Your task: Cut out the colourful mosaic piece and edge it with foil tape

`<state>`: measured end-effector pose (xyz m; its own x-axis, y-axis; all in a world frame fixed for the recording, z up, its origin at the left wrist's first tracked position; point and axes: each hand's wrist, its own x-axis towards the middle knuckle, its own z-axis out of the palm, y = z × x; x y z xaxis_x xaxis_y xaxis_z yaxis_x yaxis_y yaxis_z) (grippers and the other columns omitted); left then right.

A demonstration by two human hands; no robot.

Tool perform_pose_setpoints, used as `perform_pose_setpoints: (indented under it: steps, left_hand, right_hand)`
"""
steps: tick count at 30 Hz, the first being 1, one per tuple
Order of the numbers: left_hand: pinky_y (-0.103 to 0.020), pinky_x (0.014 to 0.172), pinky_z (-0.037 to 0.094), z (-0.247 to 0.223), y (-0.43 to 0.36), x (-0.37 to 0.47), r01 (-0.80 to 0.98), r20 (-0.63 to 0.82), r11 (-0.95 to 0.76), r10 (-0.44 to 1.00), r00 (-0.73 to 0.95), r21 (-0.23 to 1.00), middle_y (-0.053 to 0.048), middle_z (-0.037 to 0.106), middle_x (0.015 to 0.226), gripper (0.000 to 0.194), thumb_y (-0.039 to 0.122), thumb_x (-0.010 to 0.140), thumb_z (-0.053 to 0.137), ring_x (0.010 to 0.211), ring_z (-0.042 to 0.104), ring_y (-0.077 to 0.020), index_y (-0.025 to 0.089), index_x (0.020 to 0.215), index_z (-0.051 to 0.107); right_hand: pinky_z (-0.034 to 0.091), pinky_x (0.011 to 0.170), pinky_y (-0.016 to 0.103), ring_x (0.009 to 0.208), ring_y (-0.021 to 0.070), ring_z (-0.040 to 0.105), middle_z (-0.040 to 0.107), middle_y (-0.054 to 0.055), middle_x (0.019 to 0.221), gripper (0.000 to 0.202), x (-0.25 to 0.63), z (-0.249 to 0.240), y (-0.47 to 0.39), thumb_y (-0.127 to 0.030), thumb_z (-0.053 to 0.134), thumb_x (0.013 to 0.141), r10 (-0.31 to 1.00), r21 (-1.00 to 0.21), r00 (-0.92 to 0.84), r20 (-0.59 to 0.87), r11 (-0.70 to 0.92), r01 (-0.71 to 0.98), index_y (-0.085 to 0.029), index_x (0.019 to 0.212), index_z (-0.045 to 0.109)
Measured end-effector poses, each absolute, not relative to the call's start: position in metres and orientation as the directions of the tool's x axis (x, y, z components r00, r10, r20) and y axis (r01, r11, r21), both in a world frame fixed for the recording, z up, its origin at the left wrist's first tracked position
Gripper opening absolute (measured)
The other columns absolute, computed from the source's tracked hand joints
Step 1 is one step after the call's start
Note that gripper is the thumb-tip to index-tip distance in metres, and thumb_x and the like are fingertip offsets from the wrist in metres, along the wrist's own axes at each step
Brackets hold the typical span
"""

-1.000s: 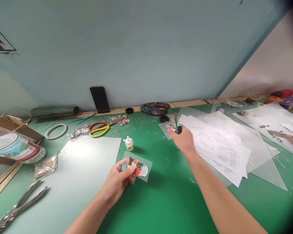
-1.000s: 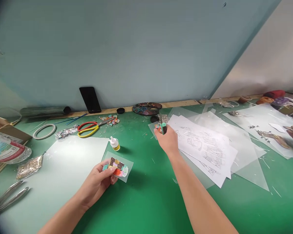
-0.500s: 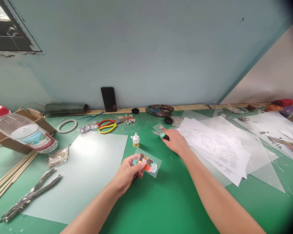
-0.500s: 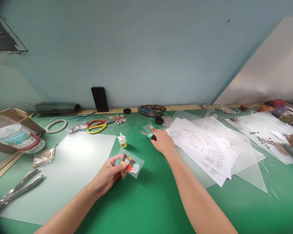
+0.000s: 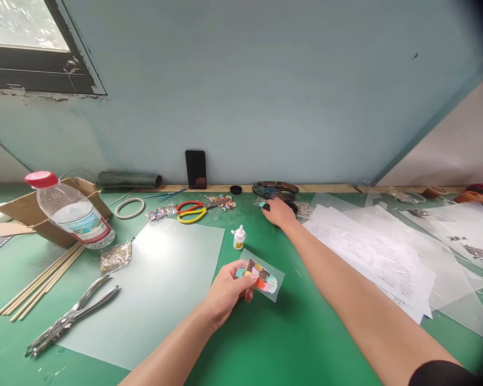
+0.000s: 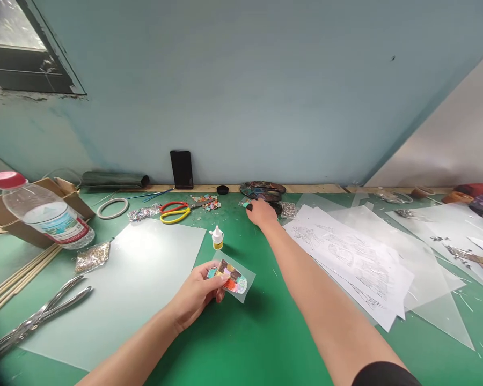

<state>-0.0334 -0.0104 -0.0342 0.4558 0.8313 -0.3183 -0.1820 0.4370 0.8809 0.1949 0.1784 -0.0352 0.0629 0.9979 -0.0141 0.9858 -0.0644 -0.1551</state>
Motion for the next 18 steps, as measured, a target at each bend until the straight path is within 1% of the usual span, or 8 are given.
perform_pose_setpoints:
  steps: [2, 5, 10, 13, 16, 18]
  left_hand:
    - [-0.025, 0.06, 0.039, -0.034, -0.011, -0.033, -0.187, -0.312, 0.433, 0.832, 0.459, 0.882, -0.001, 0.063, 0.071, 0.034, 0.042, 0.075, 0.08, 0.056, 0.046, -0.0082, 0.015, 0.086, 0.061]
    - [-0.025, 0.06, 0.04, -0.036, -0.011, -0.033, -0.189, -0.3, 0.424, 0.833, 0.465, 0.886, -0.002, 0.064, 0.071, 0.032, 0.041, 0.076, 0.078, 0.055, 0.047, -0.0082, 0.015, 0.087, 0.062]
    - [-0.026, 0.061, 0.042, -0.039, -0.011, -0.033, -0.181, -0.28, 0.405, 0.832, 0.479, 0.896, -0.003, 0.065, 0.071, 0.029, 0.039, 0.078, 0.075, 0.055, 0.047, -0.0081, 0.015, 0.089, 0.064]
    - [-0.026, 0.06, 0.042, -0.041, -0.01, -0.032, -0.182, -0.281, 0.409, 0.828, 0.485, 0.894, -0.003, 0.066, 0.073, 0.027, 0.036, 0.077, 0.074, 0.055, 0.047, -0.008, 0.015, 0.088, 0.063]
    - [-0.026, 0.059, 0.042, -0.041, -0.01, -0.031, -0.194, -0.278, 0.413, 0.828, 0.486, 0.89, -0.002, 0.066, 0.074, 0.026, 0.036, 0.075, 0.074, 0.054, 0.047, -0.0075, 0.015, 0.087, 0.062]
    - [-0.026, 0.06, 0.042, -0.04, -0.009, -0.03, -0.191, -0.277, 0.411, 0.828, 0.488, 0.891, -0.002, 0.065, 0.074, 0.027, 0.036, 0.074, 0.074, 0.054, 0.047, -0.0075, 0.015, 0.086, 0.062]
  right_hand:
    - [0.053, 0.092, 0.039, 0.122, 0.0356, 0.064, 0.06, 0.02, 0.142, 0.046, 0.194, -0.036, 0.181, -0.042, 0.048, 0.101, 0.998, -0.138, 0.057, -0.018, -0.059, 0.989, -0.019, 0.135, 0.066]
    - [0.053, 0.094, 0.04, 0.122, 0.0358, 0.064, 0.059, 0.019, 0.141, 0.044, 0.193, -0.036, 0.185, -0.04, 0.047, 0.101, 0.999, -0.112, 0.03, -0.04, -0.034, 0.993, -0.019, 0.134, 0.068]
    - [0.052, 0.098, 0.04, 0.125, 0.0357, 0.063, 0.062, 0.018, 0.14, 0.042, 0.195, -0.031, 0.193, -0.044, 0.052, 0.1, 0.998, -0.081, 0.008, -0.069, -0.014, 0.997, -0.019, 0.128, 0.071]
    - [0.051, 0.099, 0.042, 0.124, 0.0373, 0.064, 0.063, 0.02, 0.138, 0.041, 0.197, -0.03, 0.196, -0.043, 0.055, 0.099, 0.996, -0.068, 0.053, -0.07, -0.058, 0.996, -0.016, 0.125, 0.072]
    - [0.05, 0.1, 0.045, 0.125, 0.0389, 0.064, 0.061, 0.024, 0.14, 0.043, 0.199, -0.032, 0.199, -0.043, 0.054, 0.1, 0.991, -0.071, 0.116, -0.063, -0.121, 0.99, -0.013, 0.127, 0.069]
    - [0.05, 0.101, 0.046, 0.127, 0.0399, 0.063, 0.059, 0.027, 0.142, 0.048, 0.2, -0.034, 0.202, -0.048, 0.054, 0.1, 0.986, -0.085, 0.151, -0.068, -0.157, 0.984, -0.011, 0.128, 0.068]
